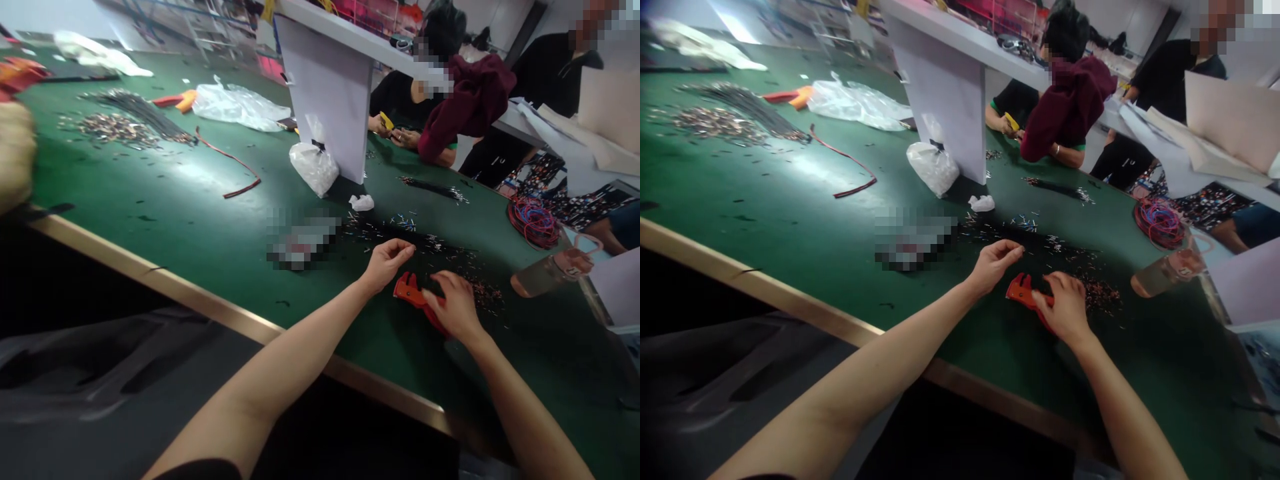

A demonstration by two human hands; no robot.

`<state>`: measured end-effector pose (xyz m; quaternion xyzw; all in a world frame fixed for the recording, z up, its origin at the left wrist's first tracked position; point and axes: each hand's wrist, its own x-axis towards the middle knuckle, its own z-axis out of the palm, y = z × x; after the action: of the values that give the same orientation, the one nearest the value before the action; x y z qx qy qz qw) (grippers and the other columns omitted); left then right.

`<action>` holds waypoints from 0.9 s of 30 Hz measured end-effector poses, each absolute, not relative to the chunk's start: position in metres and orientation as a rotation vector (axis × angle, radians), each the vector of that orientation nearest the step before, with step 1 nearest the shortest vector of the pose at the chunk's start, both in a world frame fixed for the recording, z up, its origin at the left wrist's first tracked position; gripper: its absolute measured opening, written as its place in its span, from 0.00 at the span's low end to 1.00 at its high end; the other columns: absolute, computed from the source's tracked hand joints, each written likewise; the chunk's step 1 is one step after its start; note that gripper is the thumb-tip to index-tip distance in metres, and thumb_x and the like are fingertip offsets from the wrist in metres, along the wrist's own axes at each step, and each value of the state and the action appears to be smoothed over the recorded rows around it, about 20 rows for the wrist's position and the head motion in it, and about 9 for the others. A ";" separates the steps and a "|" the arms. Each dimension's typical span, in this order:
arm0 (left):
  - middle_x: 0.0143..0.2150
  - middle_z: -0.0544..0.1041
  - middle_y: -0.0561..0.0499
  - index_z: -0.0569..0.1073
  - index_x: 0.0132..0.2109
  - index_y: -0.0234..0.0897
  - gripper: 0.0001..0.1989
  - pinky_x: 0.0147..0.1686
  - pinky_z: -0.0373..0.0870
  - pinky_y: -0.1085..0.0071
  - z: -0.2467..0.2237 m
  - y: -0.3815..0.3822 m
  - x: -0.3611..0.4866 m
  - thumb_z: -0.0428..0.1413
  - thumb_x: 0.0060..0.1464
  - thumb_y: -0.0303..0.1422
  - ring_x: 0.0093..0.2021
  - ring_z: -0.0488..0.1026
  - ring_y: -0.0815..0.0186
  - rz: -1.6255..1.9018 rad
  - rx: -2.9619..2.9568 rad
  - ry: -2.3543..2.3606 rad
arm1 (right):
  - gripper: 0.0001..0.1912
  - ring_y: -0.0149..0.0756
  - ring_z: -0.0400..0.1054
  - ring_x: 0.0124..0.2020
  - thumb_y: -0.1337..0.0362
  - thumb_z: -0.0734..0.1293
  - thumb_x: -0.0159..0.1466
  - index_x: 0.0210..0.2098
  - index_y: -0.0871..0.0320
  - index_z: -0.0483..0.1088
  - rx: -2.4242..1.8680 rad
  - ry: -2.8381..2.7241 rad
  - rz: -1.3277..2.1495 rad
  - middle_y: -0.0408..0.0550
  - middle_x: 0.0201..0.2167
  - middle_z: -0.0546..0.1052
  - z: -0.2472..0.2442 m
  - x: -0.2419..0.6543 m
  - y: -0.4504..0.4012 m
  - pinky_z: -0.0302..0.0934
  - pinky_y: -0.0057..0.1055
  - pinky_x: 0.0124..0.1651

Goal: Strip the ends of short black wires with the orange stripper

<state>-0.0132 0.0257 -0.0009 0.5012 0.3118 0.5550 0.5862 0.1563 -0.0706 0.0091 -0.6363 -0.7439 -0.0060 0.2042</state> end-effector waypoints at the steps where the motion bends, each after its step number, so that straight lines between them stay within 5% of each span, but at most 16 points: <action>1: 0.25 0.71 0.54 0.74 0.29 0.34 0.18 0.29 0.62 0.73 -0.001 0.025 -0.013 0.64 0.42 0.46 0.27 0.64 0.71 1.283 1.185 0.722 | 0.16 0.50 0.66 0.51 0.55 0.61 0.66 0.48 0.57 0.71 -1.736 -2.020 -0.039 0.56 0.49 0.74 0.016 0.154 -0.066 0.54 0.47 0.55; 10: 0.23 0.69 0.55 0.74 0.29 0.34 0.17 0.27 0.61 0.73 -0.001 0.017 -0.009 0.62 0.46 0.45 0.25 0.62 0.72 1.196 1.347 0.668 | 0.12 0.37 0.71 0.35 0.61 0.59 0.68 0.34 0.56 0.72 -1.564 -1.877 -0.170 0.47 0.32 0.79 0.033 0.134 -0.046 0.53 0.35 0.46; 18: 0.24 0.70 0.55 0.74 0.29 0.34 0.18 0.29 0.63 0.74 -0.006 0.026 -0.009 0.63 0.43 0.46 0.26 0.63 0.72 1.345 1.208 0.767 | 0.16 0.36 0.70 0.29 0.58 0.58 0.68 0.30 0.57 0.71 -1.671 -1.795 -0.298 0.47 0.27 0.78 0.017 0.166 -0.045 0.54 0.34 0.43; 27: 0.25 0.72 0.54 0.75 0.30 0.34 0.14 0.28 0.64 0.74 -0.009 0.028 -0.008 0.64 0.44 0.42 0.26 0.65 0.72 1.384 1.159 0.753 | 0.15 0.46 0.71 0.46 0.59 0.58 0.67 0.46 0.58 0.71 -1.967 -1.976 -0.259 0.55 0.46 0.79 -0.002 0.200 -0.063 0.55 0.42 0.49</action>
<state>-0.0077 0.0279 -0.0095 0.4915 0.3193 0.5868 0.5587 0.2005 -0.0631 -0.0023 -0.6921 -0.6955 -0.0913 0.1698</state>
